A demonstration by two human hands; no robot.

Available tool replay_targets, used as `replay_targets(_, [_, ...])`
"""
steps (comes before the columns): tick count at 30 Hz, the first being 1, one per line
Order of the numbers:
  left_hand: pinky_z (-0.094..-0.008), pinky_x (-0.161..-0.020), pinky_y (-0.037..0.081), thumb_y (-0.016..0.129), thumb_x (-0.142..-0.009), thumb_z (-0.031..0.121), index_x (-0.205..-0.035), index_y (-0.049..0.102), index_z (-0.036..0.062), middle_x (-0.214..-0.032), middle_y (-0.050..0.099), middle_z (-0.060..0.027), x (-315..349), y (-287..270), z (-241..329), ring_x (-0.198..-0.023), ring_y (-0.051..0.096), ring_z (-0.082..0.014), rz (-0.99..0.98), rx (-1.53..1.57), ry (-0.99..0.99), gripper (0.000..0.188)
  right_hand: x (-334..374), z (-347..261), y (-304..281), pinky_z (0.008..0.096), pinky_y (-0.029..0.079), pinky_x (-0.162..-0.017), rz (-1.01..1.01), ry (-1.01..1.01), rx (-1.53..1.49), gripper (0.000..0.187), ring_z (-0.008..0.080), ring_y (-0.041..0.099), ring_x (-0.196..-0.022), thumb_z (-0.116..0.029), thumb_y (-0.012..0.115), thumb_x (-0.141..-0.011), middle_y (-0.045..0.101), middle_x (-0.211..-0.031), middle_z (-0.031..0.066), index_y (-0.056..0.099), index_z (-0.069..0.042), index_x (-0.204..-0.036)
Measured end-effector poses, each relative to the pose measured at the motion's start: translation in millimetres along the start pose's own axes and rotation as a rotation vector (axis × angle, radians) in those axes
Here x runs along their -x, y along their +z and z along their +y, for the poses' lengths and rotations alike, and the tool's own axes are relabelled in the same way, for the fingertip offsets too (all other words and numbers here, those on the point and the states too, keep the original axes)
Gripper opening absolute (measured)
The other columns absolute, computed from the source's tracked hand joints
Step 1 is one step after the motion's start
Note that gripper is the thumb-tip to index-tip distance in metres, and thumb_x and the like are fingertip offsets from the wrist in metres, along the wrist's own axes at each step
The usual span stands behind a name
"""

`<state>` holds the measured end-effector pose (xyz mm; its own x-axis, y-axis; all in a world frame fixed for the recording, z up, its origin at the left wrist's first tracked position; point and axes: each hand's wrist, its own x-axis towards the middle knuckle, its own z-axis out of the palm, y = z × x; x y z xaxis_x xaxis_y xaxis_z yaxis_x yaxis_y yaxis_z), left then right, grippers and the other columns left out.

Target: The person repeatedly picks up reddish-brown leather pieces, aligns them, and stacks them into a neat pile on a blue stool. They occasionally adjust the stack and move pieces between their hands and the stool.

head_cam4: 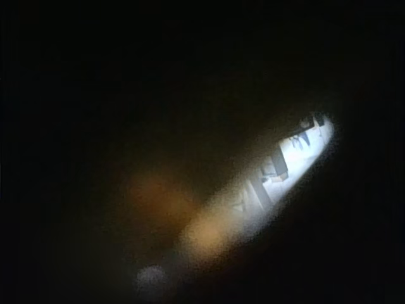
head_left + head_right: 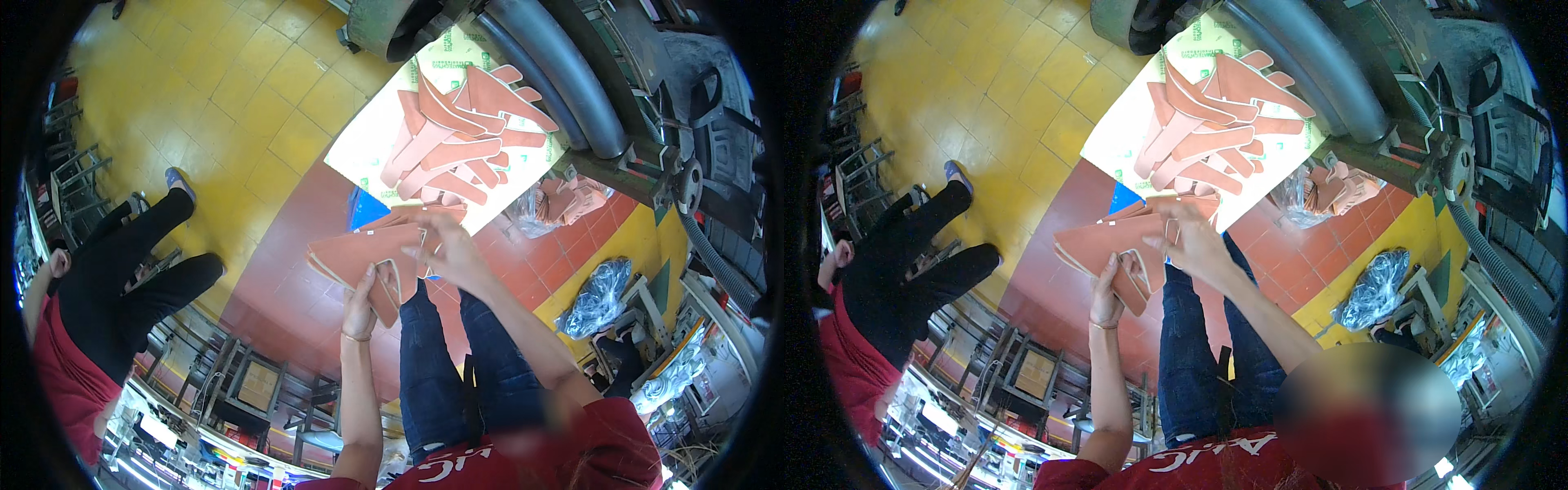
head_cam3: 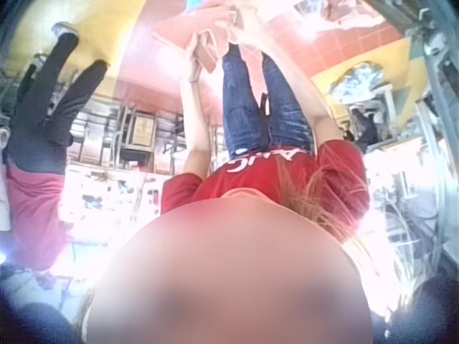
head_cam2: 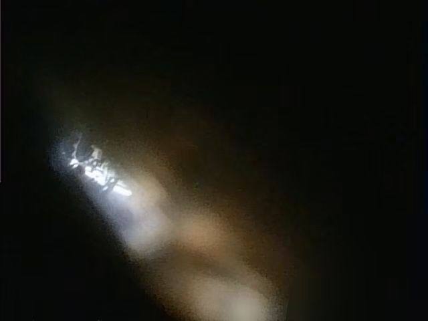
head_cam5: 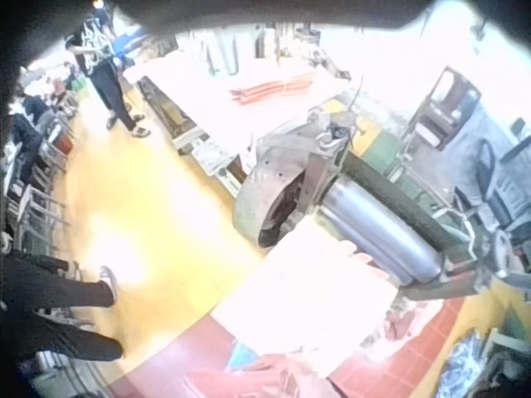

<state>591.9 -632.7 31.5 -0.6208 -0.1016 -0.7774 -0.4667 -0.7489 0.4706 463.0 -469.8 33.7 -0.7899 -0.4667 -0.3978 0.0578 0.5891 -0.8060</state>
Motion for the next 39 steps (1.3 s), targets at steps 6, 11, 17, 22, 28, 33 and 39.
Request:
replay_targets(6, [-0.0279, -0.082, 0.045, 0.059, -0.095, 0.026, -0.114, 0.055, 0.0005, -0.100, 0.057, -0.0028, -1, 3, 4, -0.090, 0.054, -0.0114, 0.254, -0.381, 0.087, 0.032, -118, 25, -46, 0.0425, 0.046, -0.082, 0.648, -0.148, 0.484, 0.053, 0.0388, 0.055, -0.101, -0.030, 0.074, -0.078, 0.058, -0.105, 0.0184, 0.055, -0.004, -0.121])
replay_targets(11, [-0.0289, -0.077, 0.046, 0.055, -0.097, 0.029, -0.115, 0.054, 0.0010, -0.095, 0.057, -0.0049, 5, 3, 7, -0.086, 0.055, -0.0128, 0.165, -0.162, 0.109, 0.033, -176, 9, -73, 0.0399, 0.049, -0.075, 0.186, 0.081, 0.292, 0.045, 0.0307, 0.063, -0.086, -0.029, 0.072, -0.081, 0.062, -0.101, 0.0165, 0.060, -0.002, -0.114])
replay_targets(17, [-0.0297, -0.075, 0.047, 0.051, -0.098, 0.032, -0.113, 0.052, 0.0018, -0.094, 0.058, -0.0067, 2, 27, 14, -0.082, 0.057, -0.0152, 0.182, 0.074, 0.118, 0.033, -79, -21, -113, 0.0266, 0.049, -0.077, 0.299, -0.071, -0.567, 0.027, 0.0120, 0.061, -0.084, -0.011, 0.057, -0.094, 0.065, -0.104, 0.0090, 0.053, 0.003, -0.116])
replay_targets(22, [-0.0331, -0.083, 0.047, 0.047, -0.099, 0.034, -0.122, 0.048, 0.0020, -0.104, 0.059, -0.0087, -2, 37, 18, -0.092, 0.058, -0.0180, 0.087, 0.088, 0.096, 0.040, -19, -35, -118, 0.0273, 0.048, -0.087, 0.299, 0.018, -0.623, 0.020, 0.0136, 0.060, -0.100, -0.005, 0.055, -0.093, 0.065, -0.107, 0.0098, 0.055, -0.001, -0.113])
replay_targets(28, [-0.0406, -0.103, 0.040, 0.039, -0.098, 0.049, -0.135, 0.040, 0.0028, -0.129, 0.051, -0.0143, -5, 44, 6, -0.118, 0.051, -0.0241, -0.167, 0.188, 0.199, 0.059, 22, -67, -66, 0.0394, 0.046, -0.090, 0.161, -0.528, 0.270, 0.020, 0.0252, 0.060, -0.106, -0.004, 0.062, -0.080, 0.065, -0.112, 0.0061, 0.066, -0.010, -0.098])
replay_targets(33, [-0.0421, -0.105, 0.038, 0.038, -0.096, 0.055, -0.136, 0.039, 0.0014, -0.134, 0.048, -0.0147, -14, 50, -6, -0.124, 0.048, -0.0254, -0.461, 0.496, 0.185, 0.067, 38, -84, -7, 0.0343, 0.048, -0.083, 0.179, -0.472, 0.258, 0.017, 0.0234, 0.062, -0.101, -0.003, 0.061, -0.080, 0.066, -0.113, 0.0071, 0.067, -0.007, -0.095])
replay_targets(39, [-0.0342, -0.091, 0.047, 0.036, -0.100, 0.047, -0.126, 0.049, 0.0046, -0.112, 0.061, -0.0094, -14, 21, 2, -0.102, 0.059, -0.0211, -0.148, 0.514, -0.069, 0.052, 65, -86, -60, 0.0258, 0.047, -0.075, -0.029, -0.184, -0.562, 0.016, 0.0148, 0.061, -0.088, -0.007, 0.055, -0.093, 0.062, -0.105, 0.0090, 0.058, -0.001, -0.108])
